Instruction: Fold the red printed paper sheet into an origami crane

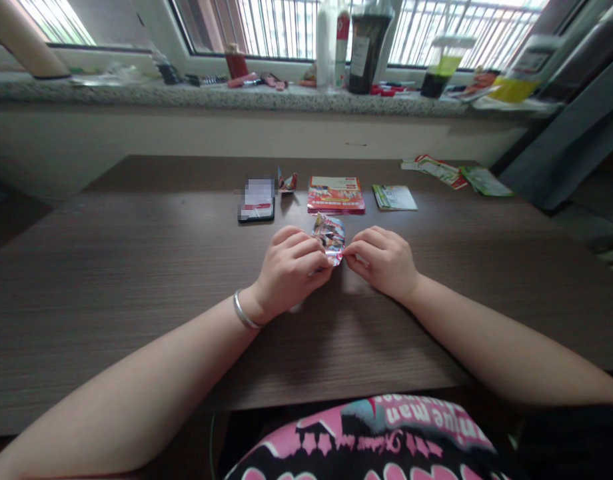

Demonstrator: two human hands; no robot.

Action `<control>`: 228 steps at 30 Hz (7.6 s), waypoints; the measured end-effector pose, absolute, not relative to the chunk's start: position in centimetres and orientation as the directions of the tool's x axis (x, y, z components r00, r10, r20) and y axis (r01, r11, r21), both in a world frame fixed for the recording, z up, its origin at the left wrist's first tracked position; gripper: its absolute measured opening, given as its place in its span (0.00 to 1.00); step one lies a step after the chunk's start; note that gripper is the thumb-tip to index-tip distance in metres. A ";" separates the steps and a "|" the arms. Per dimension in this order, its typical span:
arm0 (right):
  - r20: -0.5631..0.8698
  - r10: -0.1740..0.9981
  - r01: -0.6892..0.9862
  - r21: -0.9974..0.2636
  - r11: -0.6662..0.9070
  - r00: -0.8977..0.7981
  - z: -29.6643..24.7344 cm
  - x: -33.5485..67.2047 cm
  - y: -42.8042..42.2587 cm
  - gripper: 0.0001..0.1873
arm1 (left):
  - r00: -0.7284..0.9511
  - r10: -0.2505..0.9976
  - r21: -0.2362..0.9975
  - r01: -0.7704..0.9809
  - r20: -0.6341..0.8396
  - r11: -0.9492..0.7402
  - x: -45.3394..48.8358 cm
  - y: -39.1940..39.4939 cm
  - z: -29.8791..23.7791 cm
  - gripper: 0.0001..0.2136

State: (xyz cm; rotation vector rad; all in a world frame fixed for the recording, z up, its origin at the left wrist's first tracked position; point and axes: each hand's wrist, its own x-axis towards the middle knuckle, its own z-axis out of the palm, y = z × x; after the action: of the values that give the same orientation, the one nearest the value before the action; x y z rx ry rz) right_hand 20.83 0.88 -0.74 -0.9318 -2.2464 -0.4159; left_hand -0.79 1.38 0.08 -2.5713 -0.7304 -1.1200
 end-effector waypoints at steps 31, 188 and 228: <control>0.604 0.628 0.822 0.079 0.565 -0.490 -1.3 22.1 1.6 0.08 | 0.606 0.401 -0.072 0.606 0.687 -0.792 -2.7 3.4 -0.5 0.04; 0.483 0.612 0.507 -0.343 0.791 -0.627 -2.4 23.7 3.9 0.05 | 0.791 0.583 0.112 0.573 0.186 -0.812 -1.7 1.6 -0.7 0.17; 0.436 0.719 0.560 -0.451 0.695 -0.541 -2.8 23.4 4.3 0.12 | 0.763 0.634 0.243 0.597 0.123 -0.765 -1.7 2.0 -1.4 0.19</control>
State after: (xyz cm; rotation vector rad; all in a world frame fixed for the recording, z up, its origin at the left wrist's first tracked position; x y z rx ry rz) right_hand 23.38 4.33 -2.77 -0.9743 -2.2971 0.3441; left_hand -1.66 2.02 -1.37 -3.1265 -1.1028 -0.3331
